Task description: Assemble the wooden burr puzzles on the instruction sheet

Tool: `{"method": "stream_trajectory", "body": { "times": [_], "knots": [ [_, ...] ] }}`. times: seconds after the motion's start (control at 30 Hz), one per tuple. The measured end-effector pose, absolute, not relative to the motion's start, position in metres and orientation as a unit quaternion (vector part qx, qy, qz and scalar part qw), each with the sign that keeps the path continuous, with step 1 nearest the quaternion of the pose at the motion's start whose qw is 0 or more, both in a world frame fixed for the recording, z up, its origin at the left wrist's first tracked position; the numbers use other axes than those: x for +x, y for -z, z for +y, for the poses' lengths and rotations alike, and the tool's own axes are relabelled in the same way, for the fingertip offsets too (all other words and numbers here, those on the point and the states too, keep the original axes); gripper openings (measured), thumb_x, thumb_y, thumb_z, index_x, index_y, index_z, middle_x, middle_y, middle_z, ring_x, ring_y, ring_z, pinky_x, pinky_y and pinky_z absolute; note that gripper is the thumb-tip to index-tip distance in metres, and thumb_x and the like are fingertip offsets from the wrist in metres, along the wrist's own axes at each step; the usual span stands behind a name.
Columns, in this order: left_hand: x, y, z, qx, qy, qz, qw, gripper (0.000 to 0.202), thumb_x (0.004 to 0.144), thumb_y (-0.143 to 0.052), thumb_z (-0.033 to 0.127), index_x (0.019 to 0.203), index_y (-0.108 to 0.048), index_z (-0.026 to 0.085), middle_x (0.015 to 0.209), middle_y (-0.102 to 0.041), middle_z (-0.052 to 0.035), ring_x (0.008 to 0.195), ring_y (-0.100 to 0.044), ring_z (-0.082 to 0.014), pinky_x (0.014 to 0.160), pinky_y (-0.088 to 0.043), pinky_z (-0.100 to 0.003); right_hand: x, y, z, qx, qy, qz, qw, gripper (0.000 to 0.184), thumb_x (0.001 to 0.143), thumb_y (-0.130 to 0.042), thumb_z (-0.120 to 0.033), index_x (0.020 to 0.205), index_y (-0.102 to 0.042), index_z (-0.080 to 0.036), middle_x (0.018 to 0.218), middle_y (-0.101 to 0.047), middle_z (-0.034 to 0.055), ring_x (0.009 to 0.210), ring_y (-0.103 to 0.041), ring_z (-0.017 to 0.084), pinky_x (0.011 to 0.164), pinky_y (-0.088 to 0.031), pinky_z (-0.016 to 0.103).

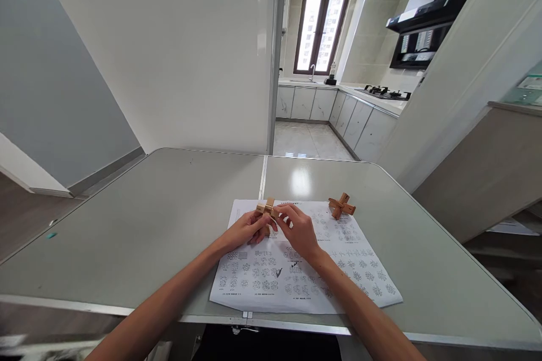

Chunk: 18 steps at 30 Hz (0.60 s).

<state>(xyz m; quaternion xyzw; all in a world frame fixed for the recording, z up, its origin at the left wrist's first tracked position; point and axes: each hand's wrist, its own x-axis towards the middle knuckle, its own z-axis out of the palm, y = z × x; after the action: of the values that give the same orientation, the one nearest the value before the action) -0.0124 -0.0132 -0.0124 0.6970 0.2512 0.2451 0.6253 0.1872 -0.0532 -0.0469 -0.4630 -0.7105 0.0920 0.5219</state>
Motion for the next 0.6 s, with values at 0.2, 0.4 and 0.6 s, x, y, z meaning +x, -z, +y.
{"method": "stream_trajectory", "body": {
  "times": [0.2,0.4,0.6],
  "knots": [
    [-0.0123,0.0137,-0.013,0.678,-0.269,0.259,0.633,0.054,0.098,-0.051,0.064,0.099,-0.067,0.013,0.064,-0.064,-0.0003,0.047,-0.046,-0.0082,0.048,-0.036,-0.023,0.1893,0.0475,-0.0523,-0.455,-0.035,-0.727,0.513,0.015,0.103,-0.057,-0.03,0.105,-0.071,-0.026,0.105,-0.076,0.0061,0.076,-0.072,0.018,0.062,-0.06,0.031],
    [-0.0124,0.0156,-0.0121,0.672,-0.284,0.268,0.629,0.054,0.097,-0.053,0.064,0.108,-0.069,0.013,0.087,-0.075,-0.0087,0.048,-0.047,-0.0067,0.049,-0.036,-0.024,0.1878,0.0441,-0.0543,-0.468,0.045,-0.729,0.498,0.016,0.104,-0.057,-0.026,0.105,-0.073,-0.025,0.101,-0.077,0.0045,0.056,-0.062,0.011,0.053,-0.052,0.026],
    [-0.0126,0.0153,-0.0117,0.671,-0.279,0.271,0.631,0.056,0.094,-0.056,0.065,0.103,-0.07,0.012,0.071,-0.071,-0.0046,0.047,-0.045,-0.0076,0.047,-0.033,-0.023,0.1849,0.041,-0.0546,-0.467,0.099,-0.731,0.487,0.017,0.103,-0.056,-0.021,0.101,-0.072,-0.023,0.098,-0.077,0.0041,0.06,-0.064,0.01,0.053,-0.048,0.024]
  ]
}}
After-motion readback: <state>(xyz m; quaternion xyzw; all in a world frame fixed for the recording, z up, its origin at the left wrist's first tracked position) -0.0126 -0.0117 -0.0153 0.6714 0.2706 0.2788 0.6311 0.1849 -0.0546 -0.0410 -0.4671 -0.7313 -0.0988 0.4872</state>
